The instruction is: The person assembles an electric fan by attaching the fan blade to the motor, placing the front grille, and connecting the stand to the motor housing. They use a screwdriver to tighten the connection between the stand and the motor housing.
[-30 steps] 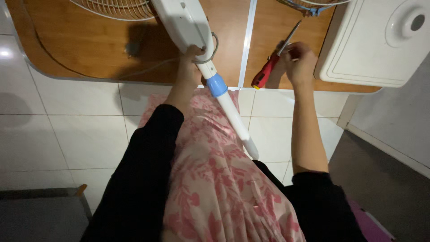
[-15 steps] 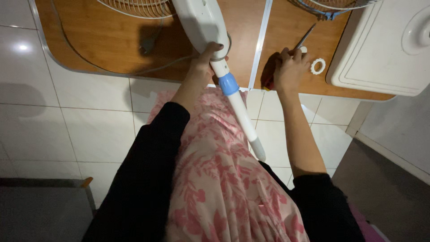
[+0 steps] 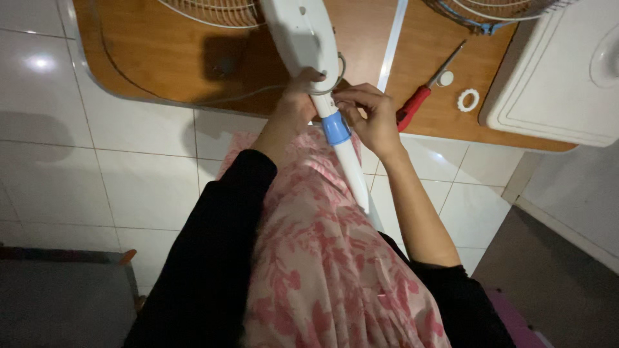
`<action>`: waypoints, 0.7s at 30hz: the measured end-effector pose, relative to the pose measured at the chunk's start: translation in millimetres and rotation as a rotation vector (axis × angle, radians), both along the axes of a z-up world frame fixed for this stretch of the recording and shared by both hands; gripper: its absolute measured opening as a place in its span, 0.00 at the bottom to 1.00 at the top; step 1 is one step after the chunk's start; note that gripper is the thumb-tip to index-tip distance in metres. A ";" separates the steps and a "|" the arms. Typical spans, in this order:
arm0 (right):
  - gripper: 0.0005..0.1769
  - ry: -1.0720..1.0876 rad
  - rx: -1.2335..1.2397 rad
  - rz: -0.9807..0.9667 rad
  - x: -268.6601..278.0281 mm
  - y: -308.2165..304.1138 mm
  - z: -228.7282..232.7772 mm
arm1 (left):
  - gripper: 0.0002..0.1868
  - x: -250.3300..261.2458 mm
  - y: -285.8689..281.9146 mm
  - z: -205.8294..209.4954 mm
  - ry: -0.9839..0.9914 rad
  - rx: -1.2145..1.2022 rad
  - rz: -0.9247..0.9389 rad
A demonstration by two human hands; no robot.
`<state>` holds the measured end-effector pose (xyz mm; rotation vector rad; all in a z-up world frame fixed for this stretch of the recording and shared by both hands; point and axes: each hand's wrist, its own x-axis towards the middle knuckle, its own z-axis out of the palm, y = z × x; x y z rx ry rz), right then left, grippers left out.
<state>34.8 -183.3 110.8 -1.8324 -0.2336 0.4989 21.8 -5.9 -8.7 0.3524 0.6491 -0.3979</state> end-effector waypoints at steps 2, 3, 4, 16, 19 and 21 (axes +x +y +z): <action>0.12 0.083 0.026 -0.015 1.2 7.2 10.3 | 0.23 0.7 2.1 2.7 -0.055 0.005 0.015; 0.11 0.036 -0.024 -0.007 1.2 9.3 13.9 | 0.24 -0.7 2.5 6.9 -0.083 0.005 0.021; 0.11 -0.011 -0.075 0.001 1.4 11.0 16.4 | 0.24 -1.4 3.8 12.0 -0.122 -0.005 -0.007; 0.08 -0.278 -0.280 0.099 1.3 18.9 24.5 | 0.19 3.5 8.3 52.3 -0.098 0.047 -0.076; 0.08 -0.231 -0.349 0.107 2.3 21.4 23.4 | 0.18 3.9 9.2 52.1 -0.062 0.076 -0.097; 0.08 -0.165 -0.342 0.070 3.5 22.8 21.3 | 0.18 4.2 8.7 50.4 -0.029 0.064 -0.113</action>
